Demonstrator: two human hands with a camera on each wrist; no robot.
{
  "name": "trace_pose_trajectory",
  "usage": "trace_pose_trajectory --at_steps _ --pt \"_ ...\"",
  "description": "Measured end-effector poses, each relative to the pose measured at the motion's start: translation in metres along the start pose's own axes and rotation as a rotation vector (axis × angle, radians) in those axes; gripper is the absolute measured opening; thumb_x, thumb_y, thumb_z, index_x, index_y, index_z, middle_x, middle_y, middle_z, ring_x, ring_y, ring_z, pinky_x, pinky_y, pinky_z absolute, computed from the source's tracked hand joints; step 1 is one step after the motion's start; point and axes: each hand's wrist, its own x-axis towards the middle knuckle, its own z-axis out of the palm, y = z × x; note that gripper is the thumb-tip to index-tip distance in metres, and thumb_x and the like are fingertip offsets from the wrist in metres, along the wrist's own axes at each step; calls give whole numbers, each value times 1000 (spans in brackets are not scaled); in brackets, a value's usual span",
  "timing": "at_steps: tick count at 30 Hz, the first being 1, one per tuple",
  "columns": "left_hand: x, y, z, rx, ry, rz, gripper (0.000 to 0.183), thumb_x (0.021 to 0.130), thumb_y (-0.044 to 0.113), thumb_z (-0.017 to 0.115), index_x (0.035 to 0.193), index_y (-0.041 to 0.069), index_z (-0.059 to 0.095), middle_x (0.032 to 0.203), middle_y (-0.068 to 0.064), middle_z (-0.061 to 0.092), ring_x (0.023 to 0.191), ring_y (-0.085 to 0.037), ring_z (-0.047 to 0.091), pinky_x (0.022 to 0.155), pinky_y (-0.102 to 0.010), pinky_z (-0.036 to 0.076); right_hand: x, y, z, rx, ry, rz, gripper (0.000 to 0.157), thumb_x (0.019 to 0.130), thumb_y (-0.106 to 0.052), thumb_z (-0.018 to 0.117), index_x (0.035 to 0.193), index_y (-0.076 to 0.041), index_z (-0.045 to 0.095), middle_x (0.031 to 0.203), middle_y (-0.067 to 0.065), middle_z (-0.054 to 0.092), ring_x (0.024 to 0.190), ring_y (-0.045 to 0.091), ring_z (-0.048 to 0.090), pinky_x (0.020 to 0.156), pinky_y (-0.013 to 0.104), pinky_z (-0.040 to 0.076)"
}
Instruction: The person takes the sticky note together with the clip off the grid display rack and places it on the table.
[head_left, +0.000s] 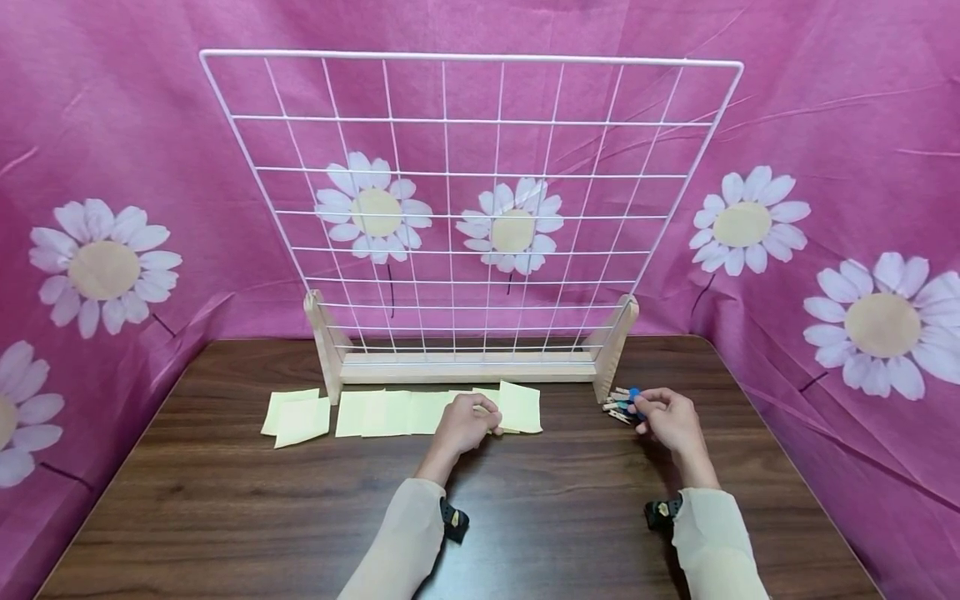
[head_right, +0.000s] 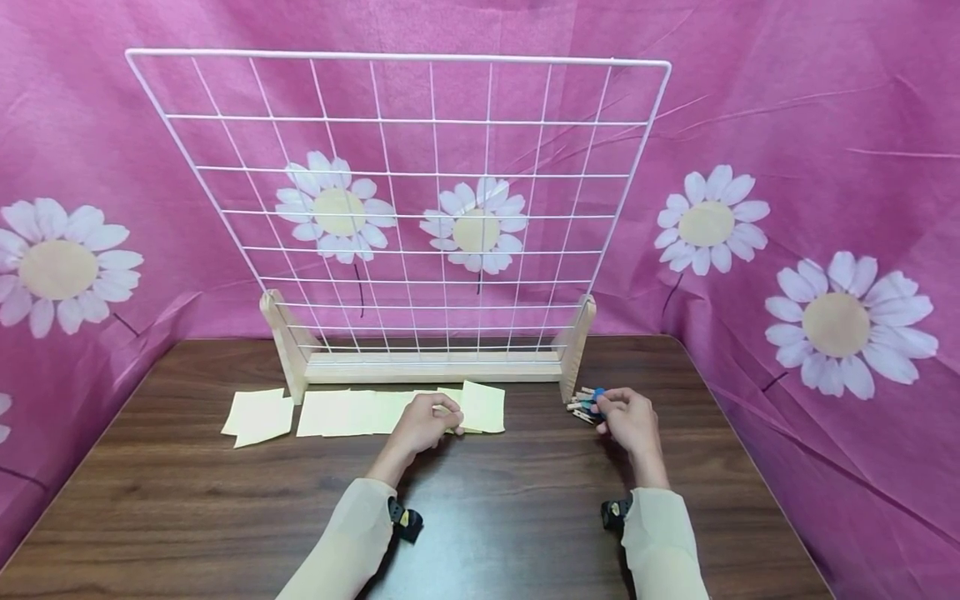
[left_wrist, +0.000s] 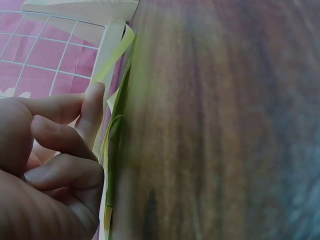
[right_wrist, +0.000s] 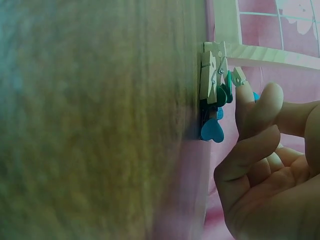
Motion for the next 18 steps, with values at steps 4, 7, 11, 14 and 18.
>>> trace_pose_trajectory --at_steps 4,7,11,14,18 --pt "-1 0 1 19 -2 -3 7 94 9 67 97 3 70 73 -4 74 37 -5 39 40 -19 34 2 1 -1 5 -16 15 31 104 -13 57 124 10 52 87 -1 74 54 8 60 48 25 45" --pt "-1 0 1 21 -3 -10 9 94 9 67 100 2 70 74 -4 74 37 -6 40 41 -19 35 3 2 -1 7 -24 20 30 104 -13 56 123 10 52 85 -2 73 54 8 58 48 25 45" --pt "-2 0 1 17 0 -7 16 94 8 67 106 -2 69 73 -3 74 38 -6 43 42 -20 37 5 2 -1 0 -32 23 29 104 -12 55 121 11 53 83 -2 71 54 8 57 48 25 45" --pt "-2 0 1 20 0 -1 19 94 8 67 109 -4 68 73 -3 74 38 -7 44 43 -20 38 6 1 0 -9 -33 25 28 103 -12 55 120 11 54 82 -3 71 55 8 58 49 25 46" --pt "-1 0 1 32 -3 -8 22 93 8 68 112 -4 69 73 -3 74 39 -7 45 44 -21 39 8 1 0 -21 -41 23 28 103 -12 55 119 10 54 83 -5 71 56 8 59 50 26 46"
